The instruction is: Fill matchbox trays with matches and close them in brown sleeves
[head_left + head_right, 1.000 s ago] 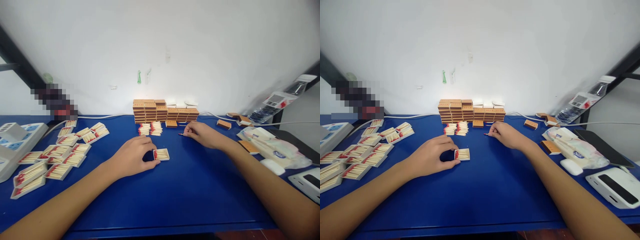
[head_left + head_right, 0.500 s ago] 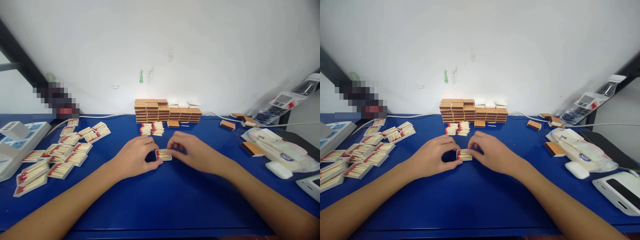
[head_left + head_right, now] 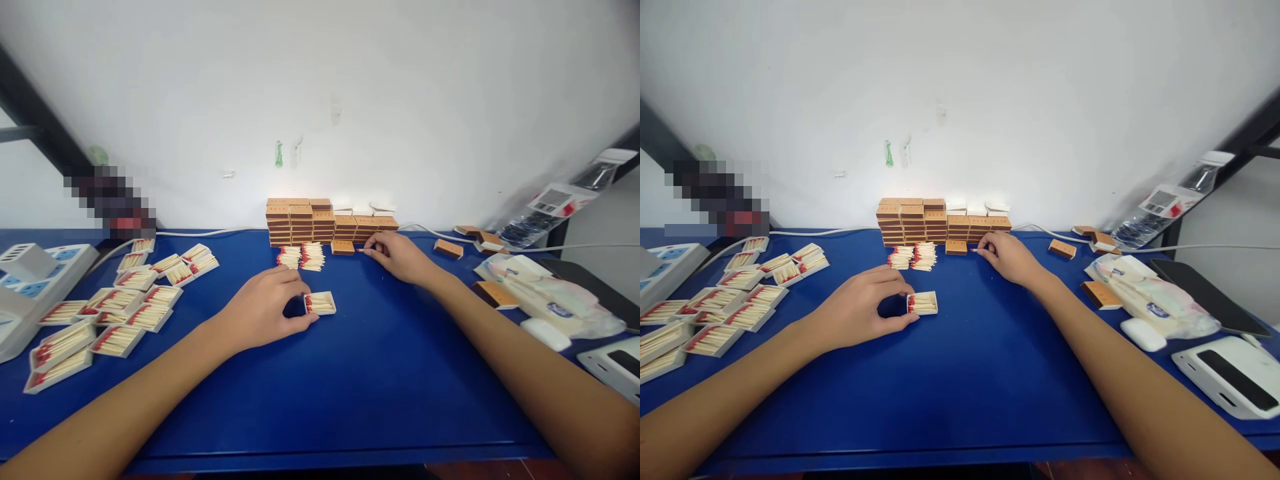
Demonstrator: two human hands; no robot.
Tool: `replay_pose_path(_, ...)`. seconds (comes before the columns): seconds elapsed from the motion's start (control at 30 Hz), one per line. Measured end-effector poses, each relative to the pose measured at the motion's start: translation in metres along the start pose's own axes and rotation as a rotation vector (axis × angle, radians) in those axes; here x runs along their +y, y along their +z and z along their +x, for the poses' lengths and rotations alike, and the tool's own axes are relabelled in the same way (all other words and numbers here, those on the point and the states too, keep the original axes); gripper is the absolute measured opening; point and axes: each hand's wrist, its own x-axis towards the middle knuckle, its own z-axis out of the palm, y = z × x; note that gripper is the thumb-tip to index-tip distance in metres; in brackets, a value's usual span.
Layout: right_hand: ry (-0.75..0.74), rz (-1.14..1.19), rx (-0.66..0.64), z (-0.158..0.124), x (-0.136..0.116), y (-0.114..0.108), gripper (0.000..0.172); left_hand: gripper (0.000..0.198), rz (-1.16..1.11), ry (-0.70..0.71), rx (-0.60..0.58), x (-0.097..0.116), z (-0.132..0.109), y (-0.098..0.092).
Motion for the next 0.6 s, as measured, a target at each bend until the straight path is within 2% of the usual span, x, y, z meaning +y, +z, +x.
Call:
replay_pose_path(0.17, 0.008, 0.002, -0.019, -0.001, -0.003, 0.002, 0.017, 0.026, -0.007, -0.01, -0.01, 0.0, -0.001, 0.001)
replay_pose_path(0.23, -0.009, 0.005, -0.016, -0.005, -0.013, -0.002, 0.016, 0.026, -0.005, -0.016, -0.013, 0.0, 0.0, 0.002)
replay_pose_path(0.37, -0.08, 0.082, 0.002, -0.023, -0.062, -0.009, 0.016, 0.023, -0.006, -0.012, 0.012, 0.0, 0.001, 0.003)
replay_pose_path(0.5, -0.182, 0.194, -0.115, -0.045, -0.118, -0.005, 0.014, 0.024, 0.003, -0.025, 0.022, -0.002, 0.001, 0.005)
replay_pose_path(0.6, -0.239, 0.201, -0.161, -0.055, -0.138, 0.002, 0.011, 0.02, -0.011, -0.023, 0.035, -0.002, 0.0, 0.006)
